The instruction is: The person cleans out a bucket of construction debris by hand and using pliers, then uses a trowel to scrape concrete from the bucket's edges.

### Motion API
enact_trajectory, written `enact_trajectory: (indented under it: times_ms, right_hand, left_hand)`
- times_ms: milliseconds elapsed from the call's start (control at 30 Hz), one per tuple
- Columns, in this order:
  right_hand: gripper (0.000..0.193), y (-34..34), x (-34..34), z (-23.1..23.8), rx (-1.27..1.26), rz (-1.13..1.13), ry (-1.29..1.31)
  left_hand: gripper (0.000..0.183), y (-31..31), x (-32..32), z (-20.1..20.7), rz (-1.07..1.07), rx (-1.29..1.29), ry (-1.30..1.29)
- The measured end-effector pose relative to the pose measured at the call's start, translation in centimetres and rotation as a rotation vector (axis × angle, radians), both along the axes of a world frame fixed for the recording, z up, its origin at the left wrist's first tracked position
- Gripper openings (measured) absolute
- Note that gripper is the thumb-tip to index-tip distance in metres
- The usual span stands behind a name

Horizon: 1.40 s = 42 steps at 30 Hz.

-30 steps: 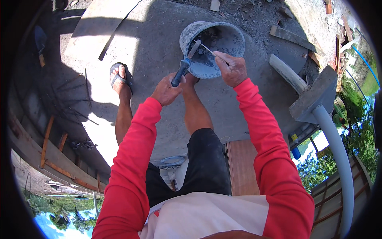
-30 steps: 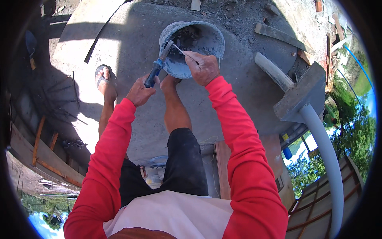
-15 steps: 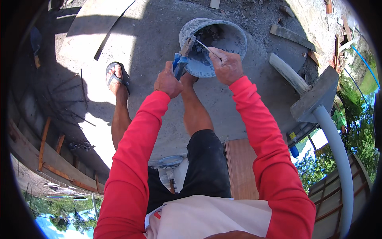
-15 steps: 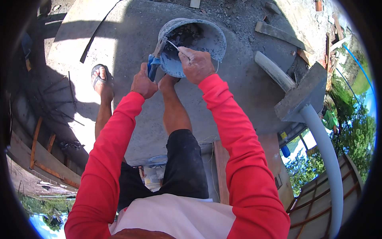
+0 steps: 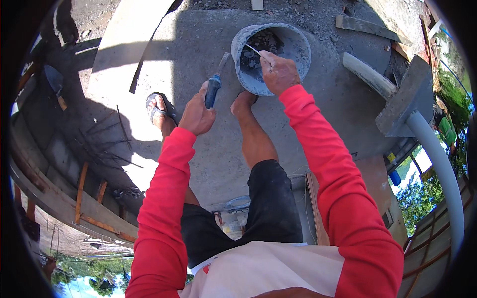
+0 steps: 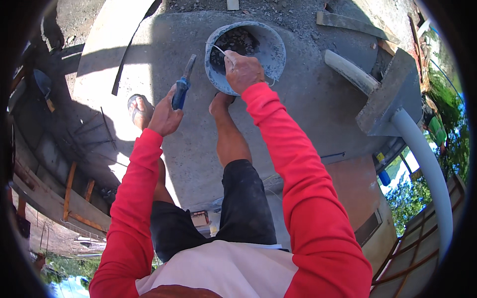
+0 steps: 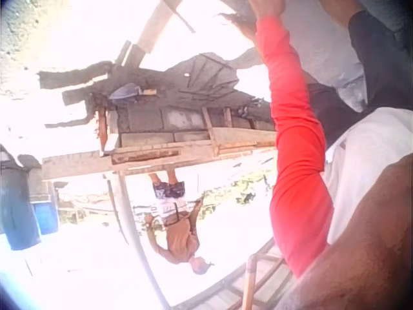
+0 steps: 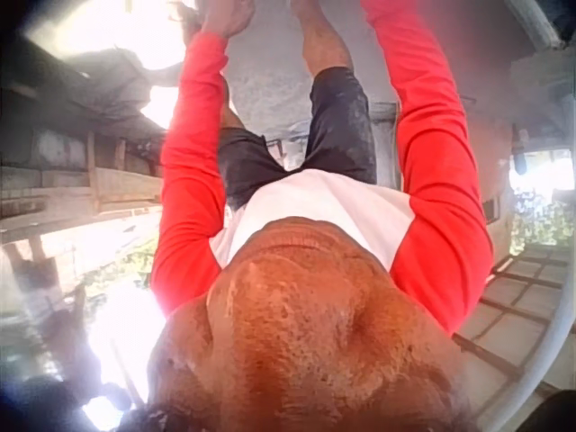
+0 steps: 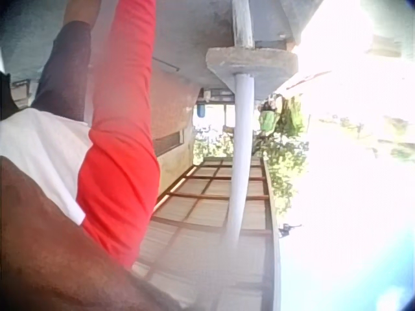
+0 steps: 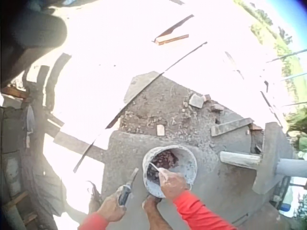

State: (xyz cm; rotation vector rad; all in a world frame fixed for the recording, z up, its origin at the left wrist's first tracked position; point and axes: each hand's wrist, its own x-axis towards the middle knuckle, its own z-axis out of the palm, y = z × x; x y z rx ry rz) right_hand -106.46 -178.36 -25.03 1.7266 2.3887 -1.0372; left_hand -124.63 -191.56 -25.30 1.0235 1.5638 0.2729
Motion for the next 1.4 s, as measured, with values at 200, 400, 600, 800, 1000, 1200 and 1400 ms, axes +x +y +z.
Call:
enact_trajectory:
  times_ms: [200, 400, 600, 800, 1000, 1200, 1400]
  right_hand:
    - [0.015, -0.9, 0.8, -0.6, 0.022, -0.11, 0.045]
    - [0.014, -0.9, 1.3, -1.2, -0.064, -0.158, 0.024]
    - [0.013, -0.3, 1.1, -0.9, -0.196, -0.154, -0.089]
    - [0.017, 2.0, 1.2, -1.5, -0.328, -0.299, -0.093]
    - [0.017, 1.8, 1.4, -2.0, -0.342, -0.282, -0.082]
    - [0.017, 2.0, 0.9, -2.7, -0.345, -0.302, -0.064]
    - [0.017, 1.8, 0.5, -3.4, -0.354, -0.287, -0.07]
  left_hand:
    - [0.057, 6.2, 0.3, -1.3, 0.014, -0.067, 0.187]
    - [0.063, 11.0, 5.5, -6.8, 0.116, -0.068, 0.447]
    - [0.05, 12.5, 6.1, -10.1, 0.161, -0.046, 0.45]
    - [0.035, 12.8, 5.9, -10.7, 0.183, -0.135, 0.08]
    - [0.037, 12.9, 5.9, -11.1, 0.101, -0.087, 0.1]
    - [0.035, 12.5, 5.5, -11.6, 0.117, -0.112, 0.104]
    - [0.033, 12.8, 5.1, -12.1, 0.136, -0.097, 0.093]
